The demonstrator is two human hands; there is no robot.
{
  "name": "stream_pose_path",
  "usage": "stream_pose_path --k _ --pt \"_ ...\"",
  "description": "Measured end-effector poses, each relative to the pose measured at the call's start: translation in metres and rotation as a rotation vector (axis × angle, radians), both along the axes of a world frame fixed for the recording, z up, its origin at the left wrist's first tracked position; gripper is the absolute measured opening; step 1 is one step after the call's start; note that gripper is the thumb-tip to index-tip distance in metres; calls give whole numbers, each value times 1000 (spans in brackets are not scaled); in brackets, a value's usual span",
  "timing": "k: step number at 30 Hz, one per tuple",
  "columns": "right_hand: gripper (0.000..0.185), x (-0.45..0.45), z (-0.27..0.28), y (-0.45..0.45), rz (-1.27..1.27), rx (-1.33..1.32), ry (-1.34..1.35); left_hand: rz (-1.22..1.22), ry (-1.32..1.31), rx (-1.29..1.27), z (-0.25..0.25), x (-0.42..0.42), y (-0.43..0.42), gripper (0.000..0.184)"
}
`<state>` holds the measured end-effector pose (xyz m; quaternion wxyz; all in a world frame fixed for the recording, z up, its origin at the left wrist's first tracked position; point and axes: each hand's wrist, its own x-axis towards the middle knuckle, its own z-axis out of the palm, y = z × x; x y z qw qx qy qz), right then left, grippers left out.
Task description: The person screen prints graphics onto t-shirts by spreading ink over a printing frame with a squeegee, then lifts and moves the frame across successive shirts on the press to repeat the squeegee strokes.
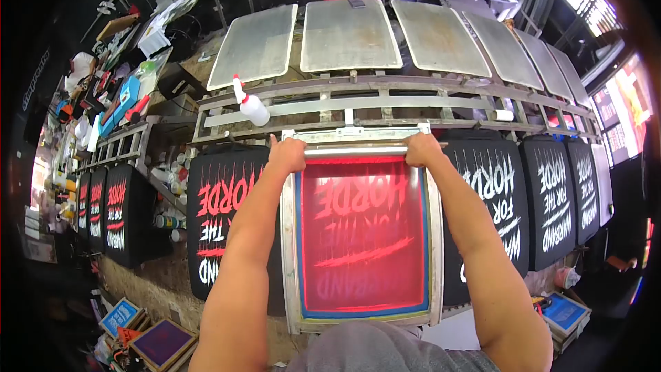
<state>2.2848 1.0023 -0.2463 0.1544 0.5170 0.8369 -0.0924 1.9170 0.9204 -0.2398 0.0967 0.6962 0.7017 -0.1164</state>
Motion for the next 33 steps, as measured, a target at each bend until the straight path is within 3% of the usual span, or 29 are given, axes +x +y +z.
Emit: stream_pose_path --k 13,26,33 --pt "57 12 5 -40 -21 -144 1 -53 -1 -93 -4 8 -41 38" --pt "56 49 4 -211 -28 -236 -43 60 -191 -207 -1 43 -215 40" --pt "44 76 4 -324 -29 -257 50 45 -180 -272 12 70 -324 40"
